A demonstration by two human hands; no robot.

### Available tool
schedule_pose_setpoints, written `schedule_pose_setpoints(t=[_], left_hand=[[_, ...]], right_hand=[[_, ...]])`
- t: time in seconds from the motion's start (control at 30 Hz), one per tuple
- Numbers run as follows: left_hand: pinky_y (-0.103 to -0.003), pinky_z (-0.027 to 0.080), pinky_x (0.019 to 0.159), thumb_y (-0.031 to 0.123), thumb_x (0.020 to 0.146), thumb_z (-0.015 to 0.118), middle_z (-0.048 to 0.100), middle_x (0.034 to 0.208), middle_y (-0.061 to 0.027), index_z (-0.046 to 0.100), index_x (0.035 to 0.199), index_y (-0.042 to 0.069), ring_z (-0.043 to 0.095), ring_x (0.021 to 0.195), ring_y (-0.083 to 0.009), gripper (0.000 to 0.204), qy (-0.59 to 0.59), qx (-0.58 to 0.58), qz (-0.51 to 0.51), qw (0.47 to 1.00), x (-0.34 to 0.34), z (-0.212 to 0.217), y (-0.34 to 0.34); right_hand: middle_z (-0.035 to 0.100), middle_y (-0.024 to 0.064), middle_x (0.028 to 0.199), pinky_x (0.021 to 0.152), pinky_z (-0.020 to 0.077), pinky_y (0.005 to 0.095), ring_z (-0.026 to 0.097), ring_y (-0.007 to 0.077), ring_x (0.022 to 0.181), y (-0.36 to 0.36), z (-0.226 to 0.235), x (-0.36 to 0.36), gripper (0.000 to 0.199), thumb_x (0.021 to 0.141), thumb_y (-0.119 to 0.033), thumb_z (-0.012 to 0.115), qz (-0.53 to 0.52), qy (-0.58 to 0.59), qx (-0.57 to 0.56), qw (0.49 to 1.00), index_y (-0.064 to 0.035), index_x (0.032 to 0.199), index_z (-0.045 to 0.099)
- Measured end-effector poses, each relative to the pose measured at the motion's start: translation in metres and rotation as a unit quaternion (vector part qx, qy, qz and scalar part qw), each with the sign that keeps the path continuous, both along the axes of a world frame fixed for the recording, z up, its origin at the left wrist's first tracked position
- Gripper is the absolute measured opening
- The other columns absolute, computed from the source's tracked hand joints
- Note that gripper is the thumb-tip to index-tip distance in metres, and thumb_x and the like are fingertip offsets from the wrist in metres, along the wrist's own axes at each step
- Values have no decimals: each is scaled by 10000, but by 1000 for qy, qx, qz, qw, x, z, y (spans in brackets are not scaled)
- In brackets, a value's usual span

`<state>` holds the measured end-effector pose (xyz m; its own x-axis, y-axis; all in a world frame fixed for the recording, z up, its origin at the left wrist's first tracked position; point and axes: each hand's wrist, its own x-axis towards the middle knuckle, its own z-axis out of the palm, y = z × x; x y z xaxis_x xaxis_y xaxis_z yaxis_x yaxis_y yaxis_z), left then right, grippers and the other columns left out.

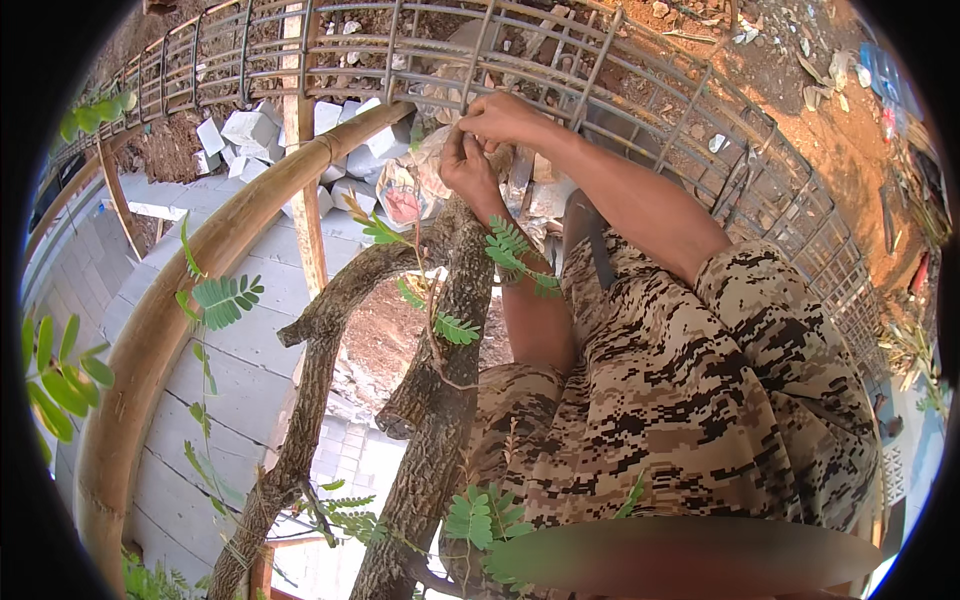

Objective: The person assembles a rebar cage by tying intersecting steel bars with wire using pliers. They repeatedly position the wire, twist it to secure the joints, and trim excess wire while working on a partially built cylindrical rebar structure.

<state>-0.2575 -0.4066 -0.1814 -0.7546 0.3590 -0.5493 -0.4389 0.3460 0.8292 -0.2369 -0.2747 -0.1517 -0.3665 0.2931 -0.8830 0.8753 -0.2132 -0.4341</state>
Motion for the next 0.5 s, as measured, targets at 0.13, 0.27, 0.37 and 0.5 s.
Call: schedule_pose_setpoints(t=[0.13, 0.27, 0.37, 0.5], left_hand=[[-300, 516, 796, 56, 958, 583, 695, 1063, -153, 640, 1174, -83, 642, 882, -160, 263, 14, -31, -26, 999, -4, 3, -3], [-306, 514, 835, 91, 987, 568, 683, 1080, -157, 611, 1154, -66, 642, 938, -180, 234, 33, -2, 19, 999, -7, 7, -1], [-307, 515, 866, 129, 1009, 557, 660, 1091, -142, 572, 1125, -51, 633, 983, -181, 215, 7, 34, 89, 995, -7, 7, 0], [-290, 518, 848, 99, 1011, 546, 630, 1097, -141, 545, 1160, -52, 619, 982, -180, 212, 4, -24, 19, 1000, 3, 5, 0]], right_hand=[[724, 113, 748, 623, 561, 322, 715, 177, 626, 3, -2, -9, 343, 841, -323, 629, 73, -18, 8, 997, -8, 935, 725], [731, 109, 778, 651, 566, 319, 721, 182, 639, 2, -4, -10, 321, 842, -303, 626, 49, -11, -28, 998, -20, 948, 735], [731, 102, 774, 662, 564, 330, 716, 181, 647, -1, -4, -6, 329, 846, -306, 621, 30, -13, -29, 999, -20, 947, 748], [715, 101, 715, 638, 544, 356, 695, 199, 630, 0, -8, -2, 301, 823, -281, 617, -40, 25, -23, 999, -18, 860, 758]])
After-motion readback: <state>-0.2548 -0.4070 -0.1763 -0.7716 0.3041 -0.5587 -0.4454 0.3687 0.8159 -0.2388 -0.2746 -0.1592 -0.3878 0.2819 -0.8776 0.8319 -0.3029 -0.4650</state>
